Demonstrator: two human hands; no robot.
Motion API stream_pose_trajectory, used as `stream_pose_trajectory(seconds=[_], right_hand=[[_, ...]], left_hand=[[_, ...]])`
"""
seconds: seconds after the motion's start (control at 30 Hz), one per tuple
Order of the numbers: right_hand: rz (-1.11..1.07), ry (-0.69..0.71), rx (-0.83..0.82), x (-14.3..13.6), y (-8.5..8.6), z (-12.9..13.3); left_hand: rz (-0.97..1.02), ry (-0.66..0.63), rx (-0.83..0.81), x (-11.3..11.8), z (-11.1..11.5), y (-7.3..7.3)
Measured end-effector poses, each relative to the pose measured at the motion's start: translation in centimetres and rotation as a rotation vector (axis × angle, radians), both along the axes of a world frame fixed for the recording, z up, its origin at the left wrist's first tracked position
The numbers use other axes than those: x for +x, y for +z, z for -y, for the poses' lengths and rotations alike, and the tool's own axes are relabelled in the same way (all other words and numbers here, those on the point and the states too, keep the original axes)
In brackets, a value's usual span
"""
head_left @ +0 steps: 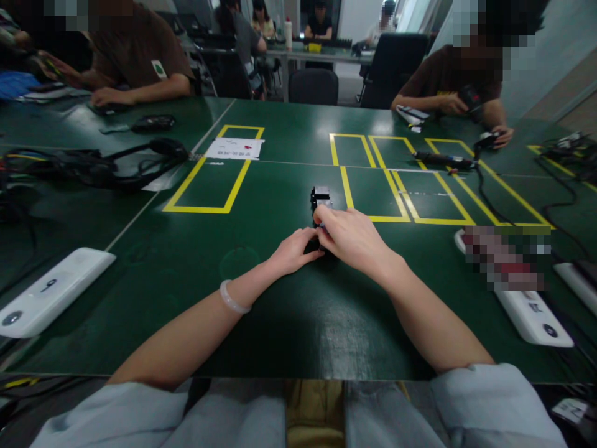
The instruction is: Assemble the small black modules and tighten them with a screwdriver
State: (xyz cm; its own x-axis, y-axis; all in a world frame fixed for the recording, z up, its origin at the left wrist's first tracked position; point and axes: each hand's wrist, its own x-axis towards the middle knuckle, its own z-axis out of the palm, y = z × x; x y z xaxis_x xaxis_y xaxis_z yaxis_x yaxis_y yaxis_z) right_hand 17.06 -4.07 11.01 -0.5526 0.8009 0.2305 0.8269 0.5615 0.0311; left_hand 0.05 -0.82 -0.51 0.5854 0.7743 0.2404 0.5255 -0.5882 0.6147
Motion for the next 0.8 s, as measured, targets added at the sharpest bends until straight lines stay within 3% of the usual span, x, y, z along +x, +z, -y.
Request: stream_pose_trajectory(seconds=[0.8], right_hand=[[-0.027,0.022,-0.016,-0.08,0.03,0.16]], left_hand=[[-0.012,-0.001,0.011,-0.11,-0.09,-0.15]])
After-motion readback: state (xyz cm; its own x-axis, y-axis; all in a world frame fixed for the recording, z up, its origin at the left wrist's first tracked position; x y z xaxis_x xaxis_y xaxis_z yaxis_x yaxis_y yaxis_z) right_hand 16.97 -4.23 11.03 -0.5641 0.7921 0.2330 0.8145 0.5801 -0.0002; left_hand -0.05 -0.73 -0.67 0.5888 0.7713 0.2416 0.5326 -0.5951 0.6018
